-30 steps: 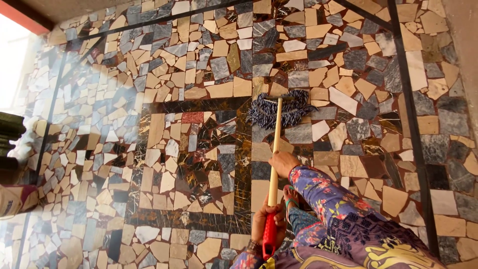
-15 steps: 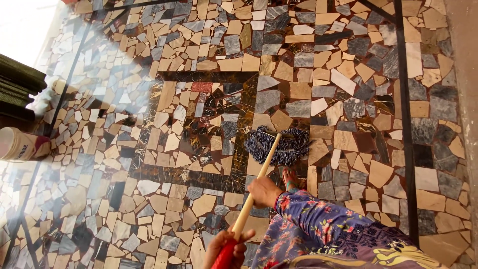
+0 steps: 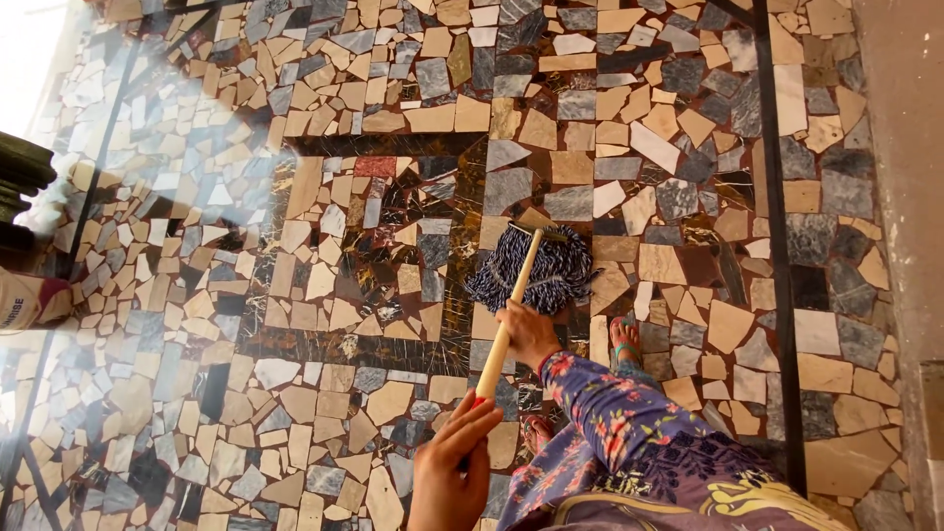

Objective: The person is mopping a tiled indoor floor using a mop and a bucket of water.

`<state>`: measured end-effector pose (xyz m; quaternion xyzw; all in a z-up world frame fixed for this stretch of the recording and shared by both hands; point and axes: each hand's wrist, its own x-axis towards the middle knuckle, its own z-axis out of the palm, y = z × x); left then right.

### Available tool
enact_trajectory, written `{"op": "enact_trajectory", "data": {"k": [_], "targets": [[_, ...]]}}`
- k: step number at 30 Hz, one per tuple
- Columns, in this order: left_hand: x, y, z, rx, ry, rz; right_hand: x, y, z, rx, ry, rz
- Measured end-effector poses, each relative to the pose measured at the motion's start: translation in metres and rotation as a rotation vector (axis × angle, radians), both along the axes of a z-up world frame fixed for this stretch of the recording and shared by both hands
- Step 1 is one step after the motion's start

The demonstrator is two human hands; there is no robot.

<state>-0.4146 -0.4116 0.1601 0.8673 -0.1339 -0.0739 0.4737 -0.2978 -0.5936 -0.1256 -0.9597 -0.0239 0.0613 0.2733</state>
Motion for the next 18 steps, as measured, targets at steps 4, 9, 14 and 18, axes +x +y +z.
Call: {"op": "enact_trajectory", "data": {"k": [4,9,14,18], "targets": [[0.04,-0.049,0.01,0.01,-0.09,-0.138,0.038,-0.045,0.011,0.003,0.014,-0.043],[0.085,-0.125,-0.02,-0.018,-0.137,-0.235,0.084,-0.13,0.027,0.006,0.004,-0.088],[0.159,-0.197,-0.067,-0.142,-0.169,-0.438,0.15,-0.223,0.004,-0.018,0.016,-0.135],[0.242,-0.264,-0.106,-0.164,-0.253,-0.504,0.223,-0.295,-0.036,-0.033,-0.105,-0.127]]}}
